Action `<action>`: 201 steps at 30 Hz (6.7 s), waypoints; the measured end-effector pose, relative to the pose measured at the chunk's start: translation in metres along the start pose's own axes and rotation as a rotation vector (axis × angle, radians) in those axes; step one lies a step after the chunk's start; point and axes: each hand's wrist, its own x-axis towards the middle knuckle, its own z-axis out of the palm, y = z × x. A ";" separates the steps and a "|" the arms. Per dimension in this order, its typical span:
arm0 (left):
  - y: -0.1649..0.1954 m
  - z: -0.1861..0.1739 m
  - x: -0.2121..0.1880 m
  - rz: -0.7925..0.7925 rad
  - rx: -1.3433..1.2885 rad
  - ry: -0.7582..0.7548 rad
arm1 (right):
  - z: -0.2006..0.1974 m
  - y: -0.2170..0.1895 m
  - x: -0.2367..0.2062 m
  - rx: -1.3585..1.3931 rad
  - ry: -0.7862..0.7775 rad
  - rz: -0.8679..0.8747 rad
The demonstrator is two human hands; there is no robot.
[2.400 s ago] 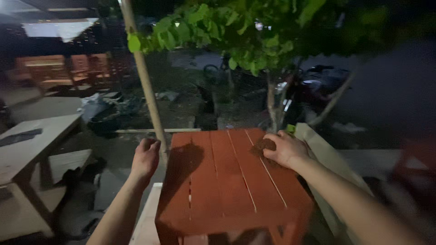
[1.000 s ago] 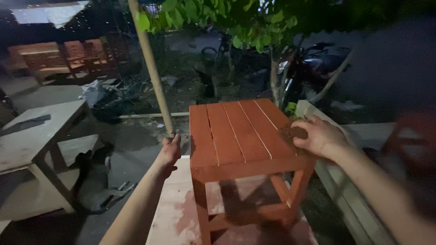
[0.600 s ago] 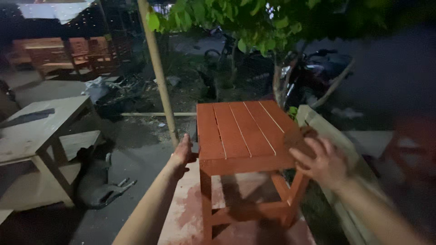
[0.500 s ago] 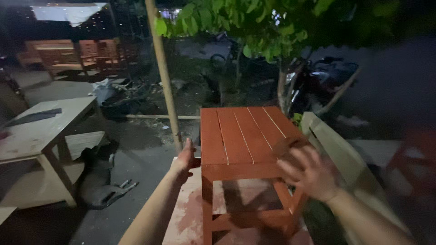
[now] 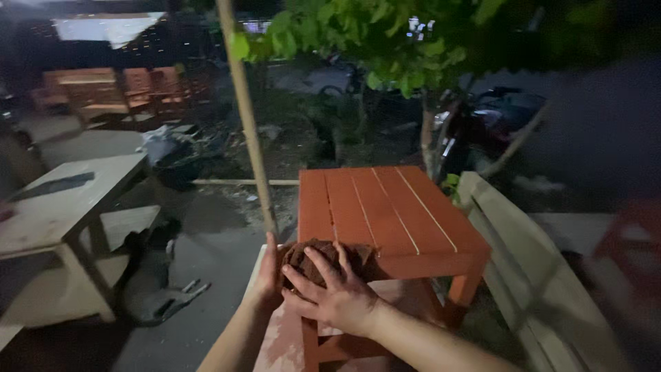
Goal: The person wipes a reddish-brown stain onto a small wooden stool with a cloth, then moves to a large wooden panel on the ground and rubs the stain across its surface, working the cloth back and forth to coat the wood.
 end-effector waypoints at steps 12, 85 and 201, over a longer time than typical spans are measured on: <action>-0.004 -0.005 0.007 -0.132 0.112 0.060 | -0.005 0.073 -0.149 -0.338 -0.268 -0.094; 0.002 0.003 -0.019 -0.182 0.064 -0.010 | -0.119 0.152 -0.264 -0.256 -1.251 0.506; -0.074 -0.105 -0.090 -0.325 0.391 0.302 | 0.022 -0.056 -0.173 0.755 1.170 2.616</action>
